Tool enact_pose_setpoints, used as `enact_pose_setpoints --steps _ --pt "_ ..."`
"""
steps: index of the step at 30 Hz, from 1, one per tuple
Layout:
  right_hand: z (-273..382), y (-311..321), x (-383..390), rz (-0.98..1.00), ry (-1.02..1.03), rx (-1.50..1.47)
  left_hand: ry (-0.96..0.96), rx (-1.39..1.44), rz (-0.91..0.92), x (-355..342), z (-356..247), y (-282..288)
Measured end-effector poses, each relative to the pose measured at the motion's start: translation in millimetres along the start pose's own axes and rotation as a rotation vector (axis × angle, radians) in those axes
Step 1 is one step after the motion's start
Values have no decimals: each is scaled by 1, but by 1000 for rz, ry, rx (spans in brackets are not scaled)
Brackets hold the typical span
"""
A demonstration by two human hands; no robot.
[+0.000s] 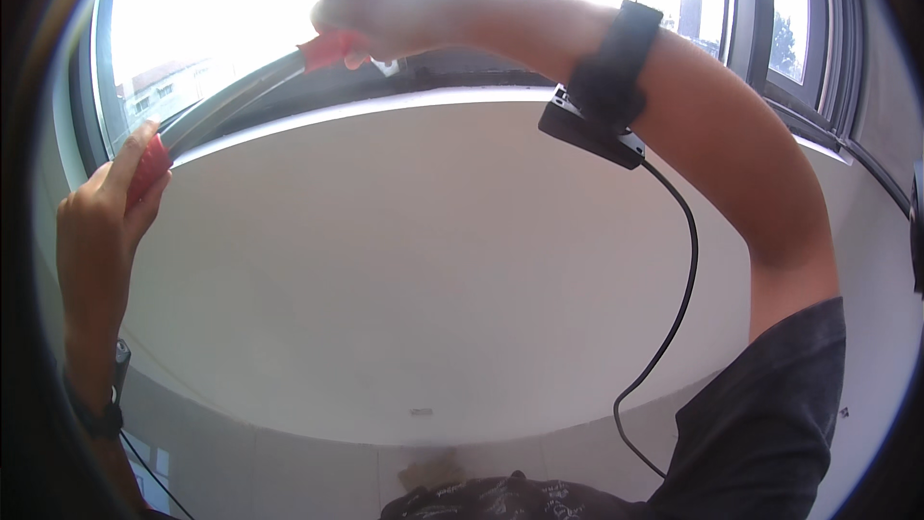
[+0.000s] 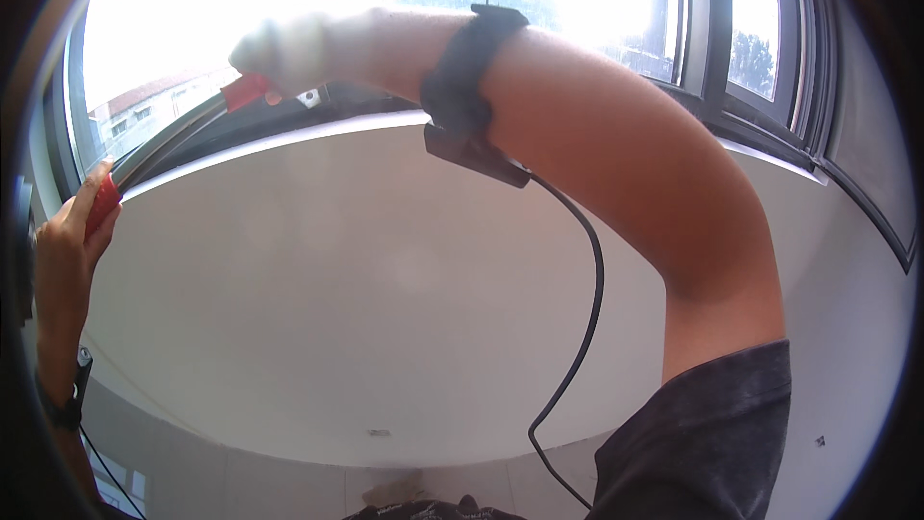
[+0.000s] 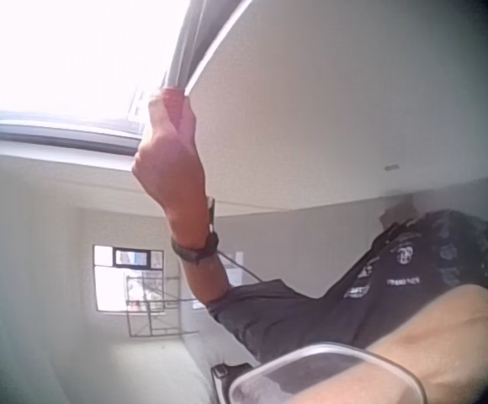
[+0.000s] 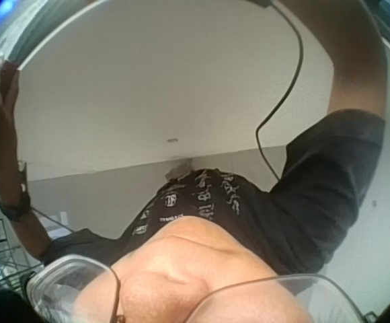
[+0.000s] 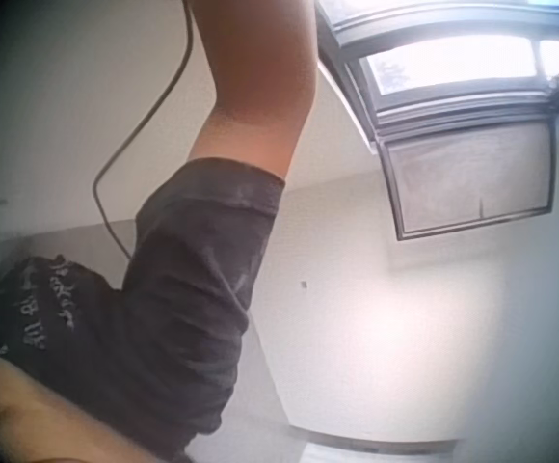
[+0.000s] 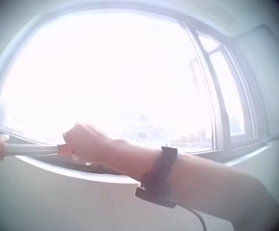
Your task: The person uses a scraper to remove material from the upper track of a window frame, moving the blade along the groove and occasionally using their hands to touch the surface.
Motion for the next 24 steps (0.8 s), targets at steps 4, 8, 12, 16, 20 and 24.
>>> enact_pose_setpoints --steps 4,8,12,16,20,24 --pt "-15 -18 -15 9 14 -159 -12 94 24 -8 10 -2" --pt "-31 -31 -29 -26 53 -287 -39 118 25 -12 17 -2" --pt "-60 -52 -27 85 -166 -719 -56 120 22 -12 19 -4" --pt "-48 -35 -25 1 54 -313 -64 120 24 -15 17 -5" --pt "-36 -35 -27 148 63 -323 -72 111 28 -18 15 -5" --pt "-24 -14 -8 265 23 -164 -78 103 37 -20 13 -4"
Point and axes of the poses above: each hand's wrist, its own x-axis away from the middle knuckle, its own y-axis out of the back of the hand, z = x × y, the point moved 10 cm from there along -x, towards the middle knuckle, and after that the axes turned 1 degree about x, right-handed, at the moved point
